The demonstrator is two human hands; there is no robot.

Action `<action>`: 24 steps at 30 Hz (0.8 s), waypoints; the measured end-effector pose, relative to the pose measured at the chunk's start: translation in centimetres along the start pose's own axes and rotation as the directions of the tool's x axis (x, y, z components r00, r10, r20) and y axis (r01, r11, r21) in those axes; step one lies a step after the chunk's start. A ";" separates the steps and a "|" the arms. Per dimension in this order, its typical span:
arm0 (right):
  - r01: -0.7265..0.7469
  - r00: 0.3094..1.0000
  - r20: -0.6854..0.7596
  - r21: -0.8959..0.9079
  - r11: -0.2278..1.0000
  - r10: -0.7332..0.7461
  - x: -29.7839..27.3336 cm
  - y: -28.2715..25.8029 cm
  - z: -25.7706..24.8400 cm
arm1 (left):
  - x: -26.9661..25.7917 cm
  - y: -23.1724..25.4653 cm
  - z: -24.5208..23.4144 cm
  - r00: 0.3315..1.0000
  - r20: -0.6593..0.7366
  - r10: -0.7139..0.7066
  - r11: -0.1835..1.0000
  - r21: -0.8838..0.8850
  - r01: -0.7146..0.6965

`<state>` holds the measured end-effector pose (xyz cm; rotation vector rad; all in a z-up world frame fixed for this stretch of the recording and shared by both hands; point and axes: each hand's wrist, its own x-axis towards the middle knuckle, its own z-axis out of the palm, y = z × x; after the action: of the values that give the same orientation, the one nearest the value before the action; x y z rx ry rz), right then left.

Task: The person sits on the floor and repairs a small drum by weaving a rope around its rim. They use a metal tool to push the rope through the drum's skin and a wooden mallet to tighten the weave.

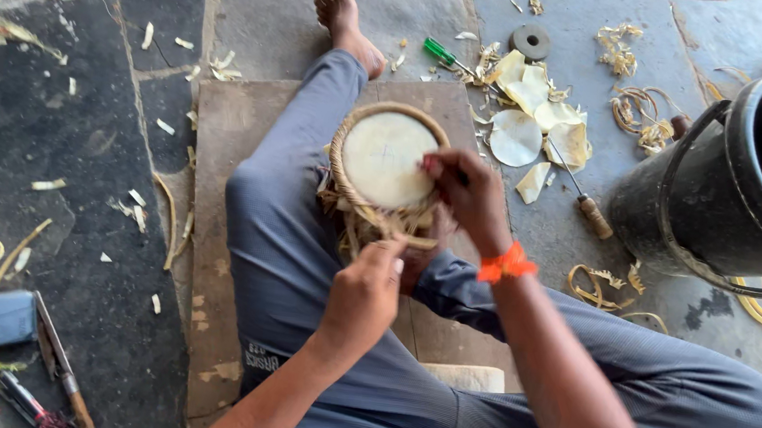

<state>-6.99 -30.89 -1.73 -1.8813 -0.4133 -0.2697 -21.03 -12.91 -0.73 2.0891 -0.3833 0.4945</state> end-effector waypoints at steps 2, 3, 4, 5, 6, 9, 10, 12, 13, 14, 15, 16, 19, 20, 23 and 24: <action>-0.218 0.967 0.137 0.002 0.976 0.215 2.6 0.5 -1.4 | -0.6 1.2 0.1 0.994 0.103 0.036 0.996 0.073 -0.044; -0.255 0.948 0.198 0.010 0.967 0.248 3.6 0.4 -1.8 | -0.5 1.6 0.1 0.987 0.143 0.069 0.988 0.130 -0.088; -0.292 0.925 0.259 0.016 0.956 0.278 4.3 0.1 -2.2 | -0.5 2.1 0.0 0.978 0.185 0.100 0.974 0.184 -0.135; -0.314 0.903 0.314 0.020 0.949 0.293 5.2 -0.4 -2.5 | -0.1 2.3 -0.6 0.965 0.235 0.116 0.950 0.257 -0.176; -0.252 0.926 0.285 -0.025 0.967 0.249 5.4 -0.8 -2.5 | 0.2 2.2 -1.6 0.951 0.284 0.126 0.919 0.327 -0.219; -0.176 0.959 0.218 -0.053 0.983 0.183 3.8 -1.3 -2.1 | 0.6 1.7 -4.9 0.933 0.355 0.064 0.882 0.417 -0.219; -0.196 0.961 0.203 0.011 0.981 0.190 3.3 -1.4 -2.0 | 0.9 1.5 -6.0 0.932 0.360 0.036 0.880 0.431 -0.201; -0.228 0.954 0.196 -0.007 0.974 0.225 2.7 -2.2 -2.0 | 1.3 1.2 -8.3 0.938 0.346 0.030 0.879 0.438 -0.190; -0.231 0.948 0.203 -0.088 0.969 0.244 3.1 -3.0 -1.9 | 1.8 1.0 -9.0 0.945 0.326 0.029 0.876 0.447 -0.181; -0.231 0.942 0.207 -0.168 0.958 0.263 3.5 -3.9 -1.8 | 2.3 0.9 -9.4 0.955 0.271 0.124 0.866 0.439 -0.237; -0.202 0.943 0.231 -0.169 0.965 0.238 3.7 -4.8 -1.6 | 2.5 0.8 -9.9 0.953 0.220 0.210 0.852 0.437 -0.289; -0.172 0.943 0.255 -0.170 0.970 0.212 4.0 -5.8 -1.6 | 2.9 0.6 -10.1 0.940 0.168 0.296 0.832 0.439 -0.340; -0.073 0.868 0.458 -0.263 0.962 0.192 1.9 -8.2 -0.7 | 3.7 -0.3 -9.8 0.939 0.131 0.318 0.850 0.400 -0.343; -0.022 0.821 0.539 -0.301 0.953 0.189 1.0 -9.0 -0.5 | 3.8 -0.3 -9.6 0.937 0.111 0.330 0.876 0.334 -0.348; 0.313 0.735 0.677 -0.380 0.870 0.032 -4.2 -11.8 0.3 | 3.2 0.1 -9.0 0.951 0.002 0.308 0.940 0.153 -0.304; 0.274 0.760 0.650 -0.315 0.909 -0.004 -5.8 -12.8 0.1 | 3.2 -0.1 -9.2 0.961 -0.080 0.263 0.960 0.116 -0.253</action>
<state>-17.56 -27.77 7.05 -2.3242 -1.0393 0.2336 -20.04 -5.30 5.29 2.1175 -0.5896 0.7808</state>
